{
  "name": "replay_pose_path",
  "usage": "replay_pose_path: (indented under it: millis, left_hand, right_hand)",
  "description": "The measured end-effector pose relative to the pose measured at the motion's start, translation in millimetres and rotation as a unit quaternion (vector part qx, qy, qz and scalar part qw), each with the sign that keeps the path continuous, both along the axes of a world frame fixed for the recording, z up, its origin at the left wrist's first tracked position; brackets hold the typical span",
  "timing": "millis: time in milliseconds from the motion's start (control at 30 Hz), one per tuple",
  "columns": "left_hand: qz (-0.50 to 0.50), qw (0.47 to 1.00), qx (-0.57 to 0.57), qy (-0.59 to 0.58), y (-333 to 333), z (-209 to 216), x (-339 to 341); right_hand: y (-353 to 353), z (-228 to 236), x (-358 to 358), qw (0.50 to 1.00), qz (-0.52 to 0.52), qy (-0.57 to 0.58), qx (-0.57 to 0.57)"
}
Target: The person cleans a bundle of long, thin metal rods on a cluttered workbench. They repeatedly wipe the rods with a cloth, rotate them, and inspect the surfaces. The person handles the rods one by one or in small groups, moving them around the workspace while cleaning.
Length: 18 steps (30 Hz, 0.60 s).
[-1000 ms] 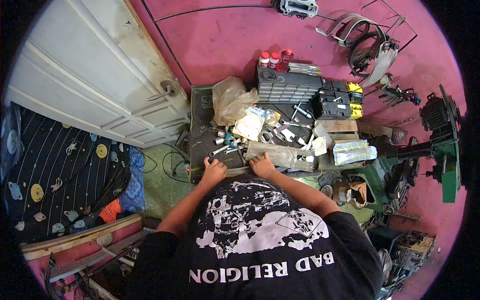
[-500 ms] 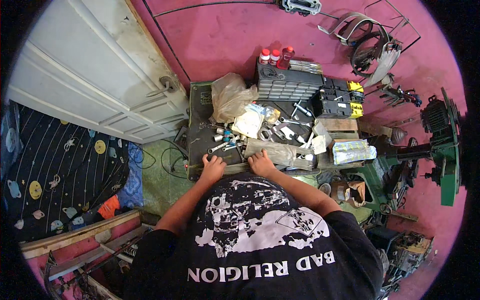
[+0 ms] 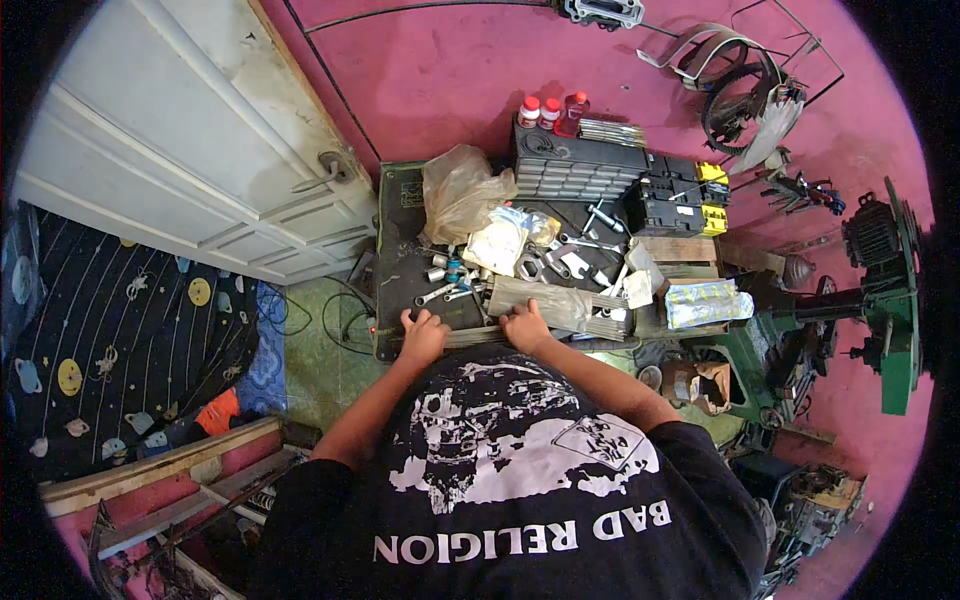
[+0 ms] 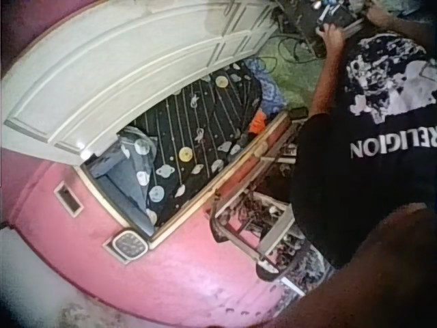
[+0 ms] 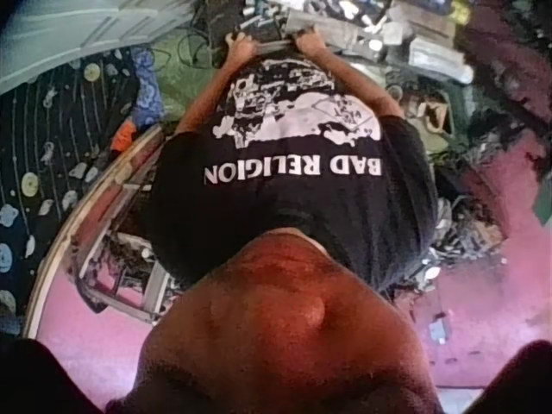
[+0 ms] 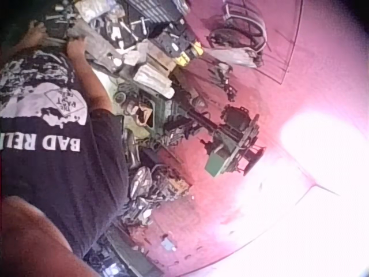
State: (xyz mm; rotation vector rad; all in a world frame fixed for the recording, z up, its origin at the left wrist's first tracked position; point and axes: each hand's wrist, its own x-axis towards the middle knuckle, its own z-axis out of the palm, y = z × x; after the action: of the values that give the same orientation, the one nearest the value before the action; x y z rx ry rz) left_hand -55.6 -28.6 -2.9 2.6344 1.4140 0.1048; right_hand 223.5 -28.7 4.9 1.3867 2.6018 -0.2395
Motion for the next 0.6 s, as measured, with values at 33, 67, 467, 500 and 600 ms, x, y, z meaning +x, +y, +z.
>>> replay_pose_path:
  millis: [33, 67, 467, 500, 600]
  left_hand:
    - [0.001, 1.0, 0.002, 0.013, 0, -1, 0]
    - [0.004, 1.0, -0.001, 0.005, 0, -2, 1]
    - [0.002, 1.0, 0.02, -0.02, 0, -10, -1]
    - [0.001, 0.999, 0.023, -0.028, -1, -8, 0]
    - [-0.007, 0.999, 0.04, -0.032, -1, -9, 1]
  right_hand:
    - [0, 0, -1, 1.0, 0.005, -0.005, 0.002]
    - [0, 0, -2, 1.0, 0.011, -0.011, 0.006]
    - [0, -7, -2, 1.0, -0.008, 0.016, 0.015]
    - [0, -8, -1, 1.0, -0.01, 0.02, 0.017]
    - [-2, 1, 0, 0.998, 0.032, 0.021, 0.056]
